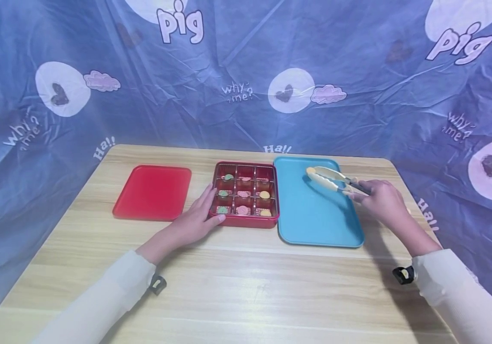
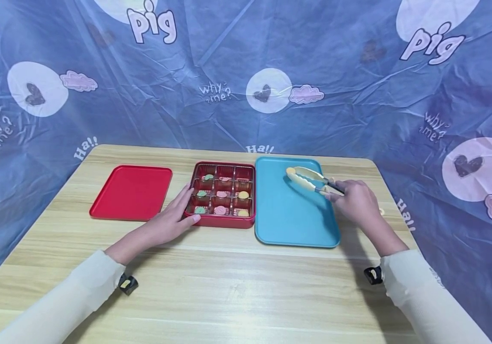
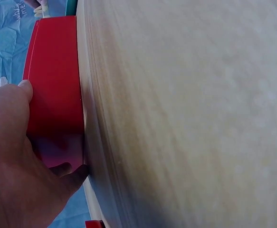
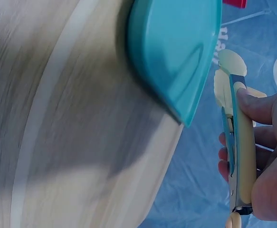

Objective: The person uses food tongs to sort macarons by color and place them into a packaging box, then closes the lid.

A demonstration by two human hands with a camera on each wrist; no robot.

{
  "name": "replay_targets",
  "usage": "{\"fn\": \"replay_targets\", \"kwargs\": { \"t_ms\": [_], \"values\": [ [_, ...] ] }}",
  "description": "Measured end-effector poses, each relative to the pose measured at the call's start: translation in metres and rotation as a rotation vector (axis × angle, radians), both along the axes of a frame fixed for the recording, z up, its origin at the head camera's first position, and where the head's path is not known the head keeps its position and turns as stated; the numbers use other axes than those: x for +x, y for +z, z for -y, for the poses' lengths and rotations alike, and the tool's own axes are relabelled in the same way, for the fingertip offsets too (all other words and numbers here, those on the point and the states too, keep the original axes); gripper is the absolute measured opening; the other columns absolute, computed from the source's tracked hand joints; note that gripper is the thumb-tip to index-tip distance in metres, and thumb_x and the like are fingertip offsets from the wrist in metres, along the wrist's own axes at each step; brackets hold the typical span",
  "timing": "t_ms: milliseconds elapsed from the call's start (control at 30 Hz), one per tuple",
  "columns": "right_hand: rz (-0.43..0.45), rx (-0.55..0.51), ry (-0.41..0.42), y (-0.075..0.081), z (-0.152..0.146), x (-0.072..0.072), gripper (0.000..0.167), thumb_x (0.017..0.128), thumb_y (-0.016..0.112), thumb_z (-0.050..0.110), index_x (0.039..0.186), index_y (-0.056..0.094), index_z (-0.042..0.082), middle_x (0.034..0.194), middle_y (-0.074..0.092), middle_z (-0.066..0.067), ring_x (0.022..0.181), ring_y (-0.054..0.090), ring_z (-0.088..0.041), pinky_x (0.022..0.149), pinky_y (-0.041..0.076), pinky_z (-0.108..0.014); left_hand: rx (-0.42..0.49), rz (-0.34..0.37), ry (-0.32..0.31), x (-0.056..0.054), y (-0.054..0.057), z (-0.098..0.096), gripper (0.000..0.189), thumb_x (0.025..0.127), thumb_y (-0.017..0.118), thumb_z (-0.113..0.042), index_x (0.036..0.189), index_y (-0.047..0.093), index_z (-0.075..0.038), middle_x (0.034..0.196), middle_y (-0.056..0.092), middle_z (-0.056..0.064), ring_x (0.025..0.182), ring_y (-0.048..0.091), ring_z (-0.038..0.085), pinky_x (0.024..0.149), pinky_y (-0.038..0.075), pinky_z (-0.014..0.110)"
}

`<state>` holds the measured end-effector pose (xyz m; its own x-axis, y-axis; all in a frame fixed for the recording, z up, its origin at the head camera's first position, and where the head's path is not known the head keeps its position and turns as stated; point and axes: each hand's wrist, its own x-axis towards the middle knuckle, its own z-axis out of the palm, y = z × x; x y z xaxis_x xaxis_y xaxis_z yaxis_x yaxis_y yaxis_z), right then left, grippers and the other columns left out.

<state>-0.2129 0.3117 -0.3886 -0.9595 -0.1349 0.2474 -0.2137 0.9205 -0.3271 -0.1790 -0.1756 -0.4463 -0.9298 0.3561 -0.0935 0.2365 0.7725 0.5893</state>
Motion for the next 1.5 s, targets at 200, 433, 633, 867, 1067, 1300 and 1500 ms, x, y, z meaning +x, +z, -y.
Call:
{"fn": "replay_targets", "kwargs": {
  "t_ms": [200, 433, 633, 867, 1067, 1300, 1500],
  "values": [
    [-0.012, -0.026, 0.021, 0.005, 0.016, 0.004, 0.048, 0.087, 0.079, 0.020, 0.124, 0.067, -0.008, 0.119, 0.066, -0.033, 0.112, 0.058, -0.053, 0.092, 0.044, -0.066, 0.000, 0.000, 0.000, 0.000, -0.001, 0.001, 0.094, 0.096, 0.046, -0.070, 0.164, -0.001, -0.025, 0.171, -0.009, -0.006, 0.158, 0.006, 0.028, 0.116, 0.026, 0.069],
    [-0.002, -0.039, 0.060, 0.013, 0.034, 0.005, 0.050, 0.087, 0.079, 0.018, 0.128, 0.065, -0.008, 0.121, 0.066, -0.032, 0.116, 0.057, -0.052, 0.096, 0.043, -0.066, -0.009, 0.004, 0.005, -0.001, -0.001, 0.001, 0.095, 0.095, 0.044, -0.073, 0.164, -0.001, -0.026, 0.171, -0.009, -0.004, 0.158, 0.006, 0.029, 0.115, 0.026, 0.070],
    [0.016, -0.046, 0.080, 0.017, 0.049, 0.005, 0.053, 0.087, 0.079, 0.018, 0.131, 0.063, -0.005, 0.124, 0.065, -0.031, 0.118, 0.055, -0.049, 0.096, 0.043, -0.065, -0.016, 0.006, 0.007, -0.001, -0.001, 0.001, 0.095, 0.094, 0.043, -0.074, 0.164, -0.001, -0.027, 0.171, -0.011, -0.008, 0.158, 0.005, 0.027, 0.115, 0.026, 0.070],
    [0.048, -0.058, 0.093, 0.022, 0.066, 0.003, 0.055, 0.087, 0.079, 0.019, 0.133, 0.062, -0.006, 0.126, 0.065, -0.031, 0.119, 0.055, -0.049, 0.098, 0.043, -0.065, -0.004, 0.012, 0.007, -0.001, -0.001, 0.001, 0.095, 0.094, 0.044, -0.074, 0.164, -0.001, -0.027, 0.171, -0.010, -0.007, 0.158, 0.005, 0.027, 0.116, 0.026, 0.069],
    [0.052, -0.067, 0.128, 0.020, 0.077, 0.000, 0.054, 0.088, 0.078, 0.018, 0.133, 0.061, -0.007, 0.124, 0.066, -0.030, 0.117, 0.057, -0.048, 0.096, 0.046, -0.063, 0.004, 0.011, 0.005, -0.001, -0.001, 0.001, 0.095, 0.093, 0.044, -0.074, 0.163, -0.002, -0.029, 0.171, -0.010, -0.009, 0.158, 0.005, 0.026, 0.116, 0.027, 0.068],
    [0.057, -0.075, 0.148, 0.017, 0.089, -0.006, 0.054, 0.089, 0.078, 0.019, 0.133, 0.061, -0.007, 0.125, 0.065, -0.029, 0.118, 0.057, -0.046, 0.097, 0.046, -0.062, 0.009, 0.003, 0.007, -0.002, -0.002, 0.001, 0.096, 0.093, 0.044, -0.074, 0.163, -0.004, -0.028, 0.171, -0.009, -0.008, 0.158, 0.006, 0.028, 0.115, 0.026, 0.070],
    [0.062, -0.063, 0.151, 0.014, 0.093, -0.010, 0.054, 0.089, 0.078, 0.019, 0.132, 0.061, -0.007, 0.126, 0.065, -0.029, 0.121, 0.056, -0.046, 0.100, 0.045, -0.062, 0.005, 0.001, 0.005, -0.002, -0.002, 0.001, 0.096, 0.093, 0.043, -0.075, 0.163, -0.003, -0.028, 0.171, -0.009, -0.006, 0.158, 0.006, 0.027, 0.115, 0.026, 0.070]
  ]
}}
